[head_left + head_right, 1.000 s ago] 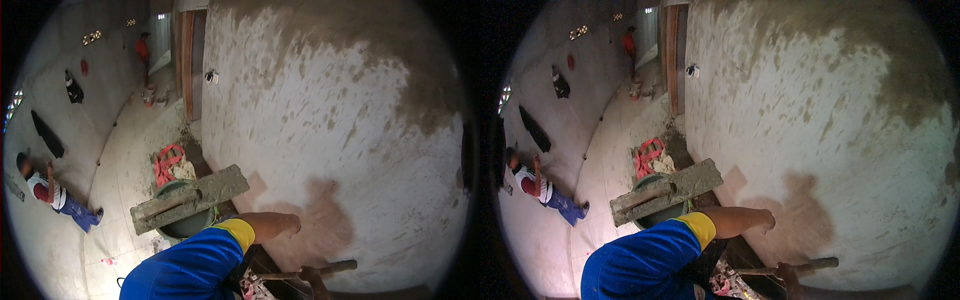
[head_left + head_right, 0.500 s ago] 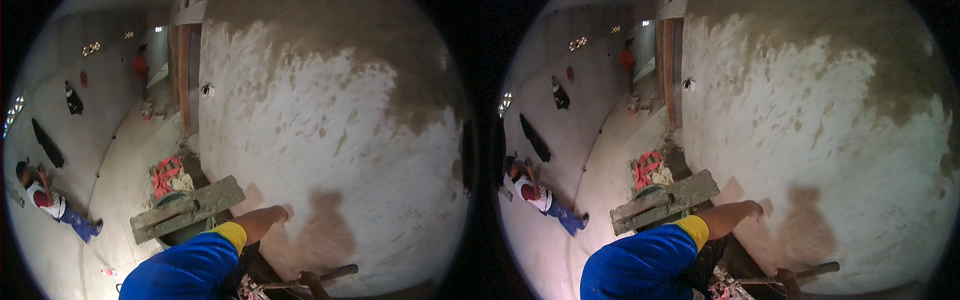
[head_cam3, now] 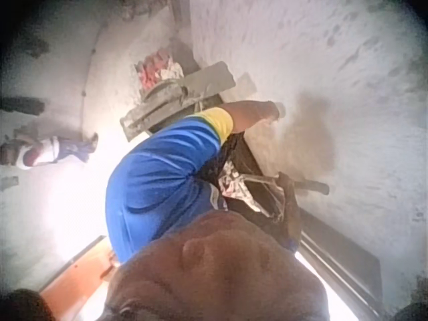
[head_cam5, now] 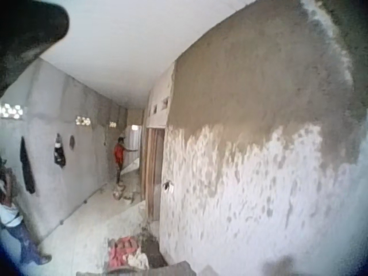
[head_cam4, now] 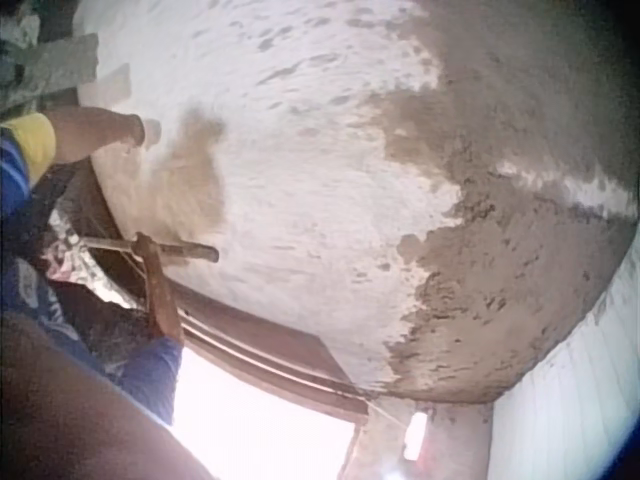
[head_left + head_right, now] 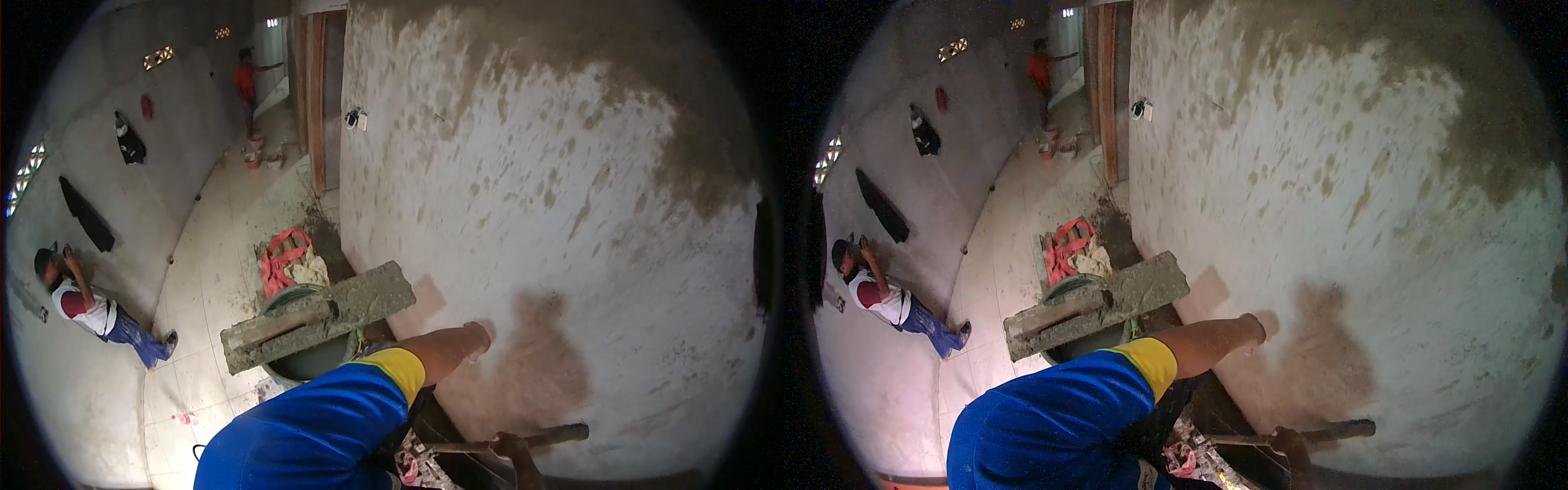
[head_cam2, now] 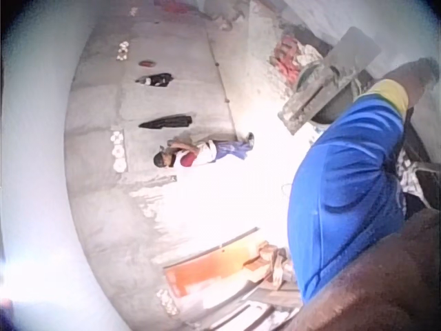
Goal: The person applies plaster to a wall using a trowel, taking mortar from a bucket and smoothing it over the surface while using a long wooden guide.
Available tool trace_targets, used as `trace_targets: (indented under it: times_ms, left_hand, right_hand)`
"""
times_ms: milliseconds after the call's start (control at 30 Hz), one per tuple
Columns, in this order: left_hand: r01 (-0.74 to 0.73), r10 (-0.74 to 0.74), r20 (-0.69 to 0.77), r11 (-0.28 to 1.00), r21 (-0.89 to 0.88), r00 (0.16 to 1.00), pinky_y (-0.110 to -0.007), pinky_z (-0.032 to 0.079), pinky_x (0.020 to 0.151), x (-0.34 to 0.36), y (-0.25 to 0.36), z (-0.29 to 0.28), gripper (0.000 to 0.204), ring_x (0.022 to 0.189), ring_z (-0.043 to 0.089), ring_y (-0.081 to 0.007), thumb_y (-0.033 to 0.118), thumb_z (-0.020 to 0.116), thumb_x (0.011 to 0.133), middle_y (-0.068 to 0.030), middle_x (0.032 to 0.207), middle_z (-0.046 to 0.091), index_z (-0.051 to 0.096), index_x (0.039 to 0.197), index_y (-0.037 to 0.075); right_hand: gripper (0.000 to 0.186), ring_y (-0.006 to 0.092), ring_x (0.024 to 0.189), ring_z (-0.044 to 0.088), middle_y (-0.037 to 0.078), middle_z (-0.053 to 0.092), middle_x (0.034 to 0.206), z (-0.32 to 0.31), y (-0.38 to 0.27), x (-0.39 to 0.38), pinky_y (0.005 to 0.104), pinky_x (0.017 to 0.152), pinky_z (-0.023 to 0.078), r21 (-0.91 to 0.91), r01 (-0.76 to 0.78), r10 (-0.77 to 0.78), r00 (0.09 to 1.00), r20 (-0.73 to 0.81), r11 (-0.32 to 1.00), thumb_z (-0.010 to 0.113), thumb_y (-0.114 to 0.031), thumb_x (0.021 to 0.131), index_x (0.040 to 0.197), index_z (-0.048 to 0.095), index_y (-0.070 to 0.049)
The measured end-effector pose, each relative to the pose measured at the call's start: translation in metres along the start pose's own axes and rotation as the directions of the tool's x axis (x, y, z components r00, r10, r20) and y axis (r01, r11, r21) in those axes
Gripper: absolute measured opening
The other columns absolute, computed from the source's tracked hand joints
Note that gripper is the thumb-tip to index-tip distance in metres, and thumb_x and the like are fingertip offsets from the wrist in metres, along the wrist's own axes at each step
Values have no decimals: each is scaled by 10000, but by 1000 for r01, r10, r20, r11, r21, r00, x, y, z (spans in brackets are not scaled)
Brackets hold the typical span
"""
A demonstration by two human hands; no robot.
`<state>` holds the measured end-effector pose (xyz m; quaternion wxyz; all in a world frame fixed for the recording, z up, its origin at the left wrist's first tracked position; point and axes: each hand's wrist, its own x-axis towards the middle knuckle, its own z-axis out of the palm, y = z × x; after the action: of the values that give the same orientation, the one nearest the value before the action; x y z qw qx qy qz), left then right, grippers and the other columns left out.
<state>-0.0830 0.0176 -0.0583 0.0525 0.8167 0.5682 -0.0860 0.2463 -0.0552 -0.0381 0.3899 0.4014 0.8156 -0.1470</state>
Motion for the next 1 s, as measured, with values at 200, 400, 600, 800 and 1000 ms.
trace_targets:
  times_ms: [200, 400, 600, 800, 1000]
  left_hand:
    - [163, -151, 370, 987, -2, 917, -417, 437, 874, -6, 17, -36, 692, 1132, 459, -246, 376, 801, 532, -31, 1247, 471, 558, 1138, 148]
    - [214, -150, 288, 955, -206, 946, -409, 401, 902, -5, 52, -108, 649, 1176, 408, -256, 319, 817, 507, -60, 1232, 479, 593, 1090, 146]
    - [134, -101, 346, 988, -72, 933, -448, 368, 920, 5, 15, -15, 652, 1242, 322, -279, 396, 758, 591, -56, 1317, 403, 547, 1166, 172]
    - [134, -95, 370, 988, -80, 924, -460, 310, 947, 8, 23, -34, 575, 1227, 338, -284, 348, 693, 651, -58, 1321, 397, 534, 1179, 185]
    - [239, -179, 428, 967, -90, 886, -475, 239, 979, 2, 22, -38, 490, 1208, 358, -291, 292, 616, 723, -59, 1325, 390, 518, 1195, 201]
  right_hand:
    - [353, 266, 1022, 543, 115, 581, 1077, -8, -9, -9, 366, 862, 434, -121, 342, -348, 937, -29, 932, 573, -338, 784, 1065, 567, -124]
    - [317, 269, 956, 580, 111, 613, 1011, 25, 34, -8, 366, 828, 455, 174, 191, -180, 981, -76, 966, 589, -296, 778, 1033, 580, -108]
    - [314, 271, 960, 578, 109, 613, 1013, 4, 0, 1, 367, 832, 454, 96, 284, -278, 958, -74, 954, 583, -280, 780, 1041, 577, -106]
    - [341, 281, 947, 582, 107, 617, 1000, 11, 6, 0, 389, 833, 450, 20, 188, -185, 977, -107, 982, 584, -340, 766, 1031, 589, -125]
    - [346, 285, 952, 577, 103, 613, 1012, 15, 8, 8, 404, 830, 446, -54, 186, -192, 973, -132, 981, 575, -369, 765, 1025, 591, -142]
